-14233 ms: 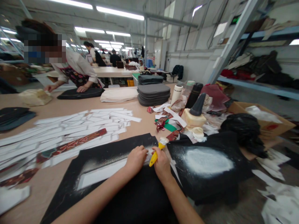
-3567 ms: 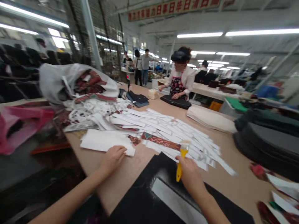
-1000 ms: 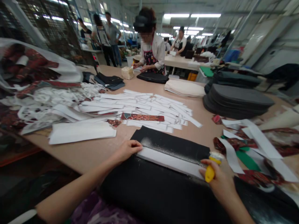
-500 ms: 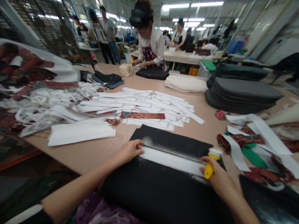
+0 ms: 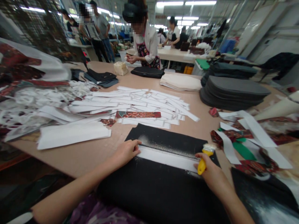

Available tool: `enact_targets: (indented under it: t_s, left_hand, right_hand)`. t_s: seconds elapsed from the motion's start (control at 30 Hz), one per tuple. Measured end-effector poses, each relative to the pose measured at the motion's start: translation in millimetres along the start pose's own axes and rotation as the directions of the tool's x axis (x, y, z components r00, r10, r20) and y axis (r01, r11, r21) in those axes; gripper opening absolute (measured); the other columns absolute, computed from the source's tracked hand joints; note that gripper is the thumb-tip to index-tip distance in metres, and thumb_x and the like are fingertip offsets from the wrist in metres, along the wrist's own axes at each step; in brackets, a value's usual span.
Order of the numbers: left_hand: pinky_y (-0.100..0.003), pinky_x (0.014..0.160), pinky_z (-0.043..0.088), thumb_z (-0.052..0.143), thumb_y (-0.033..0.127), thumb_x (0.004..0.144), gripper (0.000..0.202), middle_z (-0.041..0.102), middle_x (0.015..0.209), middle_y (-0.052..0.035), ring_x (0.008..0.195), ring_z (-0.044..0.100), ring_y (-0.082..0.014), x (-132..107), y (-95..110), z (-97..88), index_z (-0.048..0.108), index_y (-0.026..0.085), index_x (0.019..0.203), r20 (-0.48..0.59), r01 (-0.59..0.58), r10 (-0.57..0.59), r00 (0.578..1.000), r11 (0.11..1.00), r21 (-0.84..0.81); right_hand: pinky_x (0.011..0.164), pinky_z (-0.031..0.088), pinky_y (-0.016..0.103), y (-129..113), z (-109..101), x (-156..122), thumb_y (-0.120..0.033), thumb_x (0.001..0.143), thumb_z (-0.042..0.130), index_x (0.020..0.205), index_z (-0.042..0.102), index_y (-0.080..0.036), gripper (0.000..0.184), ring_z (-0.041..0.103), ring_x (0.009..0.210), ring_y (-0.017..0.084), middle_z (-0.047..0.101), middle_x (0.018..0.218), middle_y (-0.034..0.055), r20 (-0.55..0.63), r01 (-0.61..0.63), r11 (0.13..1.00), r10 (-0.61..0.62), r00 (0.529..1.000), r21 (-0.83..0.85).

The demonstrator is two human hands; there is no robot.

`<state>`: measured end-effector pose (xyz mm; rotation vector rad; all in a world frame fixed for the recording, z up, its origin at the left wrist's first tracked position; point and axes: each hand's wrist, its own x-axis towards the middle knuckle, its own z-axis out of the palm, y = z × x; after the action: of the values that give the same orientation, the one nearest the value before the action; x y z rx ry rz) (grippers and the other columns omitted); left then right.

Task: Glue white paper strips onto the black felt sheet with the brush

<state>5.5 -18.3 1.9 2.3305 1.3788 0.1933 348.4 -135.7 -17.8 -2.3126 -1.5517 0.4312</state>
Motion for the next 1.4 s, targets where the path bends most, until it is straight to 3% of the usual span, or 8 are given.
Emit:
enact_targets:
  t_s: [0.3, 0.7, 0.9, 1.03, 1.17, 1.27, 1.33, 1.4]
  left_hand:
    - [-0.026, 0.066, 0.039, 0.047, 0.028, 0.078, 0.034, 0.061, 0.080, -0.0009, 0.082, 0.054, -0.0186, 7.3, -13.0, 7.1, 0.054, 0.020, 0.111, 0.080, 0.018, -0.015, 0.997, 0.999, -0.040]
    - [-0.026, 0.064, 0.040, 0.044, 0.032, 0.079, 0.036, 0.059, 0.080, -0.0005, 0.077, 0.055, -0.0177, 9.3, -18.9, 10.3, 0.053, 0.021, 0.111, 0.100, 0.017, -0.010, 0.995, 0.997, -0.069]
    - [-0.032, 0.074, 0.040, 0.041, 0.021, 0.083, 0.034, 0.059, 0.092, -0.0070, 0.084, 0.053, -0.0214, -3.2, 0.7, 2.6, 0.053, 0.018, 0.114, -0.003, -0.140, 0.146, 0.989, 0.951, 0.278]
    - [-0.037, 0.076, 0.041, 0.035, 0.006, 0.081, 0.041, 0.057, 0.109, -0.0107, 0.096, 0.051, -0.0258, -13.9, 14.2, 6.5, 0.054, 0.019, 0.116, -0.123, -0.207, 0.297, 0.947, 0.857, 0.472]
    - [-0.036, 0.082, 0.042, 0.036, 0.002, 0.079, 0.045, 0.059, 0.113, -0.0083, 0.104, 0.051, -0.0240, -19.0, 18.5, 31.1, 0.057, 0.022, 0.113, -0.101, -0.413, 0.496, 0.862, 0.805, 0.427]
    - [-0.038, 0.081, 0.045, 0.039, 0.011, 0.081, 0.039, 0.061, 0.110, -0.0083, 0.100, 0.054, -0.0253, -18.4, 16.0, 54.4, 0.059, 0.023, 0.112, -0.113, -0.505, 0.577, 0.809, 0.780, 0.368]
    - [-0.042, 0.079, 0.046, 0.037, 0.018, 0.082, 0.036, 0.062, 0.108, -0.0096, 0.098, 0.055, -0.0279, -14.3, 10.0, 67.9, 0.061, 0.023, 0.109, -0.142, -0.526, 0.594, 0.792, 0.781, 0.337]
    - [-0.044, 0.077, 0.047, 0.037, 0.020, 0.081, 0.036, 0.062, 0.107, -0.0092, 0.097, 0.056, -0.0286, -8.1, 0.9, 78.6, 0.064, 0.025, 0.105, -0.172, -0.536, 0.588, 0.790, 0.799, 0.272]
  right_hand:
    - [0.061, 0.043, 0.027, -18.1, -1.0, -16.6, -0.025, 0.075, 0.045, 0.102, 0.054, -0.020, 0.028, 0.059, 0.065, 0.018, 0.061, 0.073, 0.0028, -0.082, -0.045, 0.998, 0.049, 0.995, 0.043]
    - [0.066, 0.042, 0.022, -34.1, -0.5, -20.6, 0.001, 0.068, 0.037, 0.106, 0.051, -0.018, 0.045, 0.060, 0.079, 0.016, 0.063, 0.086, 0.0045, -0.052, 0.001, 0.981, -0.012, 0.999, -0.193]
    - [0.070, 0.042, 0.026, -41.3, 1.3, -25.5, 0.000, 0.076, 0.035, 0.108, 0.053, -0.017, 0.040, 0.058, 0.081, 0.018, 0.061, 0.084, 0.0064, -0.030, 0.110, 0.844, -0.147, 0.989, -0.525]
    - [0.069, 0.040, 0.030, -47.7, -15.3, -33.6, -0.005, 0.082, 0.038, 0.109, 0.057, -0.017, 0.036, 0.055, 0.076, 0.021, 0.060, 0.079, 0.0085, -0.066, 0.181, 0.744, -0.290, 0.955, -0.643]
    - [0.071, 0.040, 0.031, -65.9, -39.7, -48.2, -0.022, 0.088, 0.042, 0.121, 0.053, -0.021, 0.035, 0.054, 0.075, 0.019, 0.060, 0.079, 0.0078, -0.160, 0.297, 0.854, -0.395, 0.905, -0.428]
    - [0.079, 0.041, 0.029, -92.3, -35.5, -55.1, -0.033, 0.086, 0.048, 0.110, 0.060, -0.019, 0.030, 0.056, 0.085, 0.018, 0.063, 0.091, 0.0071, -0.231, 0.347, 0.937, -0.330, 0.915, 0.035]
    - [0.071, 0.043, 0.022, -104.0, -18.7, -48.7, -0.036, 0.085, 0.047, 0.098, 0.062, -0.020, 0.025, 0.057, 0.079, 0.013, 0.064, 0.092, 0.0022, -0.254, 0.281, 0.863, -0.185, 0.949, 0.420]
    - [0.058, 0.042, 0.019, -101.3, -1.5, -36.4, -0.038, 0.081, 0.051, 0.092, 0.063, -0.022, 0.022, 0.055, 0.065, 0.010, 0.063, 0.078, -0.0026, -0.175, 0.185, 0.799, -0.101, 0.979, 0.573]
